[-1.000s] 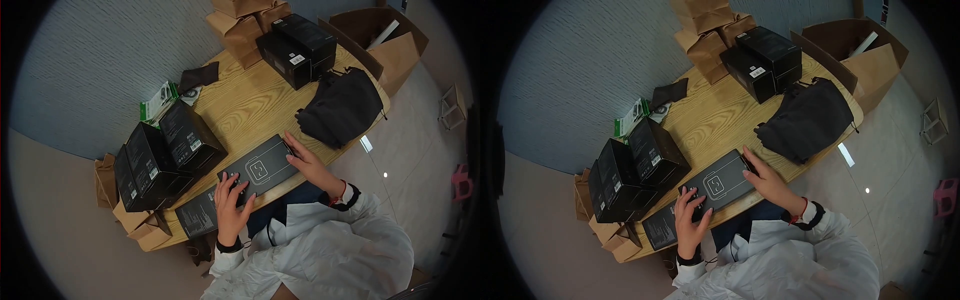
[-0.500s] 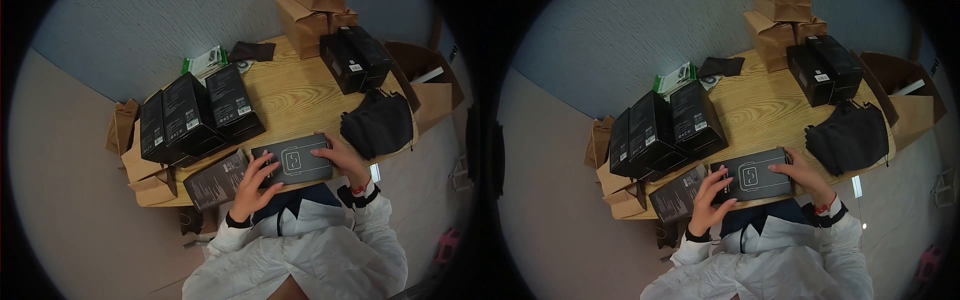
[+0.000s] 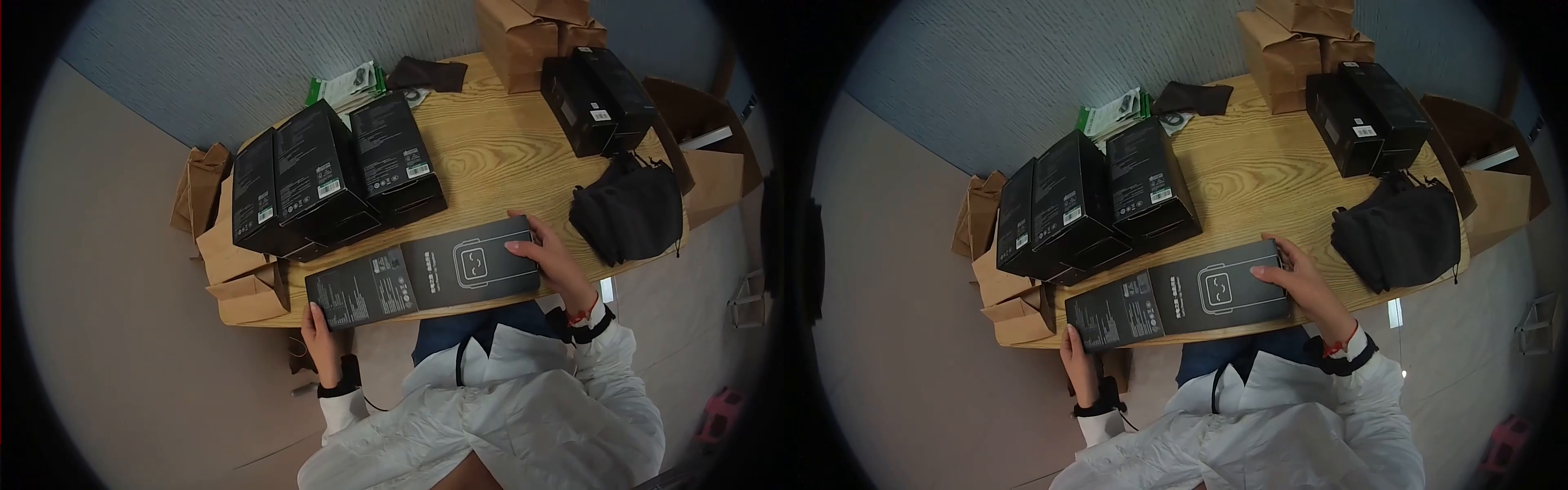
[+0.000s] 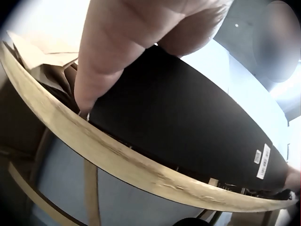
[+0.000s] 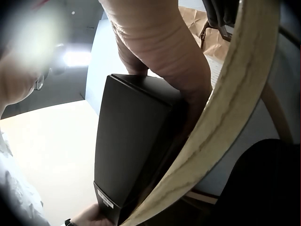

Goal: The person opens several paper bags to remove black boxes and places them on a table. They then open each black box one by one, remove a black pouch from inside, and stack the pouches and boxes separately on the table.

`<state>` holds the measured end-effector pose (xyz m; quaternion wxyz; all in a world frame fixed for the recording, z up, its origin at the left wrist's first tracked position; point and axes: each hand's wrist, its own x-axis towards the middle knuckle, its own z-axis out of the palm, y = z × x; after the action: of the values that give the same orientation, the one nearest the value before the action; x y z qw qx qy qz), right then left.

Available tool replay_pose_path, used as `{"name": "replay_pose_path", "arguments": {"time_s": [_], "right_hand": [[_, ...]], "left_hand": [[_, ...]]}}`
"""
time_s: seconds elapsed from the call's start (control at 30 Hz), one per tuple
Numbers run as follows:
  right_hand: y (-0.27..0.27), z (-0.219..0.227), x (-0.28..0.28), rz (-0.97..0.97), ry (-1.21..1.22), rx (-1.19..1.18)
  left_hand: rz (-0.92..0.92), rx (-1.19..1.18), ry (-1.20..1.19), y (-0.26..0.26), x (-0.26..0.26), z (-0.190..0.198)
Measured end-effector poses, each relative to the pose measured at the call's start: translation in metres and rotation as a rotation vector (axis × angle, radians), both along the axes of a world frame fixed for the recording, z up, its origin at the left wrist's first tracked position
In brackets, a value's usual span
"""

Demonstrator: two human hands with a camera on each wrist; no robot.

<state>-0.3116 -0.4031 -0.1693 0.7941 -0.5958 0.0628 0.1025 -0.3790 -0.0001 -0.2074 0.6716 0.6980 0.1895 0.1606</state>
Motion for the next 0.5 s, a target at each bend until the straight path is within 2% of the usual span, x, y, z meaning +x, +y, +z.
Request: {"name": "replay_pose_path", "arguments": {"time_s": [0.03,0.07,0.17,0.23,0.3,0.37,0.4,0.5], "right_hand": [[0.0,0.0,-0.002,0.06,0.019,0.031],[0.001,0.0,-0.003,0.121,0.039,0.061],[0.005,0.0,-0.012,0.101,0.05,0.076],[0.013,-0.008,-0.017,0.12,0.019,0.021],[0.026,-0.016,-0.021,0.142,-0.015,-0.034],[0.04,-0.025,-0.03,0.095,-0.23,-0.217],[0.042,-0.032,-0.031,0.157,-0.293,-0.348],[0.036,-0.03,-0.026,0.145,-0.251,-0.281]], "left_hand": [[-0.083,-0.17,-0.067,-0.004,0.0,-0.002],[-0.059,-0.128,-0.073,-0.009,0.003,-0.002],[-0.096,-0.207,-0.123,-0.035,0.005,0.009],[-0.208,0.006,-0.046,-0.053,0.005,0.009],[-0.365,0.184,-0.036,-0.079,0.006,0.026],[-0.486,0.325,-0.045,-0.093,0.003,0.026],[-0.553,0.318,-0.071,-0.1,0.003,0.022],[-0.553,0.234,-0.101,-0.11,0.003,0.02]]}}
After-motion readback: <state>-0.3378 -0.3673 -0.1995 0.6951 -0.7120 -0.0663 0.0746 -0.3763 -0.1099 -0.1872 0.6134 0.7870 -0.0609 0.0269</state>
